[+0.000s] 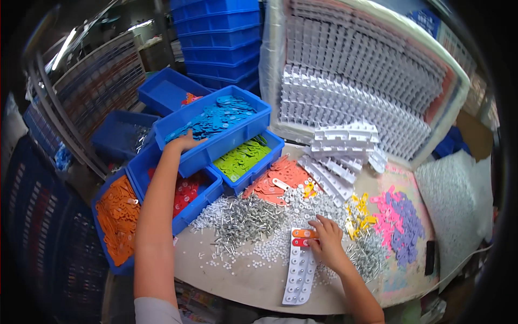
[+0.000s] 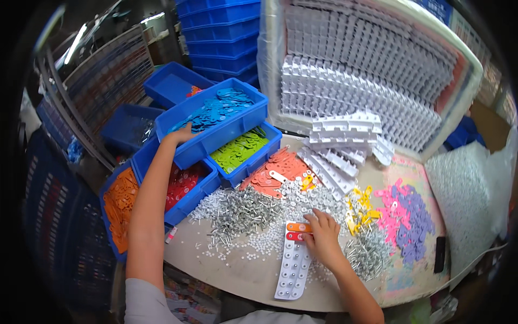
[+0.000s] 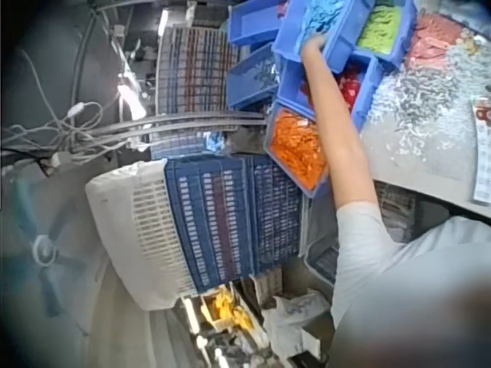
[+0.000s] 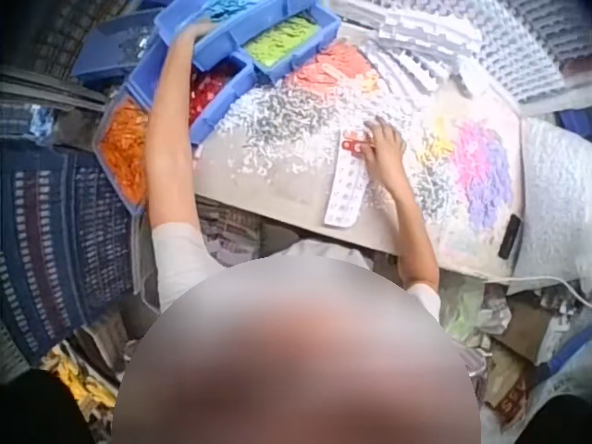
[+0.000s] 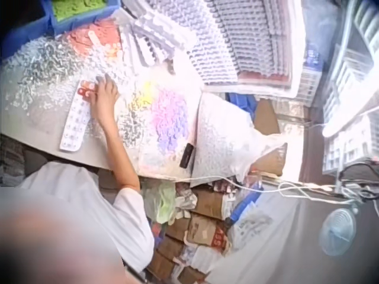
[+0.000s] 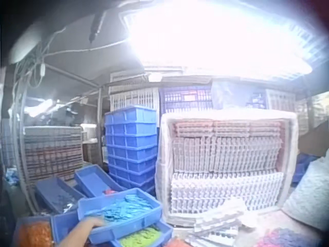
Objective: Assembling a toy xylophone by placing metal plates and plastic pins onto a base.
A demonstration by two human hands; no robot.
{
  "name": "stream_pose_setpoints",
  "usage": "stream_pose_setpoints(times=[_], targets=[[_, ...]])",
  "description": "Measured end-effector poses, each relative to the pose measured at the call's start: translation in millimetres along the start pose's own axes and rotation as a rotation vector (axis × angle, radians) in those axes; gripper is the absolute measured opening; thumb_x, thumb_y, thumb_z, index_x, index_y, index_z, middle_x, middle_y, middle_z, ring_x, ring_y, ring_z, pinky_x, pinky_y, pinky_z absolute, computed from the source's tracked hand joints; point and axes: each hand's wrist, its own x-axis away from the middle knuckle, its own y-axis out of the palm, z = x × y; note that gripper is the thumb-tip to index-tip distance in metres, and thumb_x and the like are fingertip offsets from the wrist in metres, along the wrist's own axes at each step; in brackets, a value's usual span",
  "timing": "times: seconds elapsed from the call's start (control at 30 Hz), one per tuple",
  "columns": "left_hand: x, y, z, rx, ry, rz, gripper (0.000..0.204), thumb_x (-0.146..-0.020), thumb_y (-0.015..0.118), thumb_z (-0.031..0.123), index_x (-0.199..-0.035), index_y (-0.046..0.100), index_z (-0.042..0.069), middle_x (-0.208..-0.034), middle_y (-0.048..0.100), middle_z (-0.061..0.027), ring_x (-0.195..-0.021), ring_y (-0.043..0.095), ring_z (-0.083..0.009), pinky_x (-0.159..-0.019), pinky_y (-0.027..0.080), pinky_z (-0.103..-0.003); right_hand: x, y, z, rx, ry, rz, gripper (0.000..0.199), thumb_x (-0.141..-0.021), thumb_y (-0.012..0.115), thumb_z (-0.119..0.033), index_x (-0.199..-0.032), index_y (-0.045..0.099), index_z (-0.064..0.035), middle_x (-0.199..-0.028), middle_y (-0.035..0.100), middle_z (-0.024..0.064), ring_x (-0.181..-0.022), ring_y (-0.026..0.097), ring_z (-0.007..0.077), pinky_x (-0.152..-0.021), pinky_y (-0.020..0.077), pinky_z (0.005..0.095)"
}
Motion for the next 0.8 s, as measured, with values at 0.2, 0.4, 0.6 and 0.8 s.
stream_pose_setpoints(times=[0.2,0.4,0.6,0.8], targets=[[16.4,-6.8,16.1,0.080,0.244,-0.027,0.111,-0.086,0.068,0.068,-0.160,0.031,-0.006,-0.161,0.040,-0.0317,-0.150,0.042,-0.0416,-0.123,0.036,-0.046,-57.1,-22.5,-45.8,-0.081,-0.279,-0.019,0.054,-0.087,0.077,-0.017,-0.138,0.059,-0.0120,-0.155,0.048,0.0156,-0.142,0.042,0.0389,-0.118,0.0308,0.0503],[21.6,-1.3,6.8,0.096,0.179,0.008,0.096,-0.089,0.071,0.061,-0.158,0.038,0.002,-0.159,0.046,-0.0274,-0.147,0.046,-0.0401,-0.120,0.039,-0.046,-182.2,6.6,-101.6,-0.129,-0.571,0.014,0.045,-0.092,0.074,-0.023,-0.129,0.062,-0.0014,-0.126,0.066,0.0205,-0.122,0.059,0.0396,-0.105,0.0460,0.0482],[20.7,-2.1,24.9,0.141,0.205,-0.006,0.110,-0.082,0.075,0.062,-0.157,0.034,-0.007,-0.158,0.045,-0.0307,-0.146,0.048,-0.0404,-0.120,0.040,-0.045,-314.9,61.7,-93.9,0.095,-0.174,-0.318,0.073,-0.092,0.073,-0.051,-0.138,0.059,0.0032,-0.132,0.067,0.0258,-0.124,0.063,0.0396,-0.100,0.0524,0.0500],[27.2,-4.7,24.6,0.135,0.218,0.023,0.107,-0.083,0.076,0.061,-0.155,0.036,-0.008,-0.155,0.048,-0.0318,-0.142,0.052,-0.0411,-0.118,0.043,-0.045,-339.4,87.4,-118.6,0.308,-0.034,-0.237,0.119,-0.077,0.062,-0.088,-0.156,0.043,-0.0012,-0.152,0.050,0.0279,-0.135,0.058,0.0408,-0.110,0.0494,0.0517]])
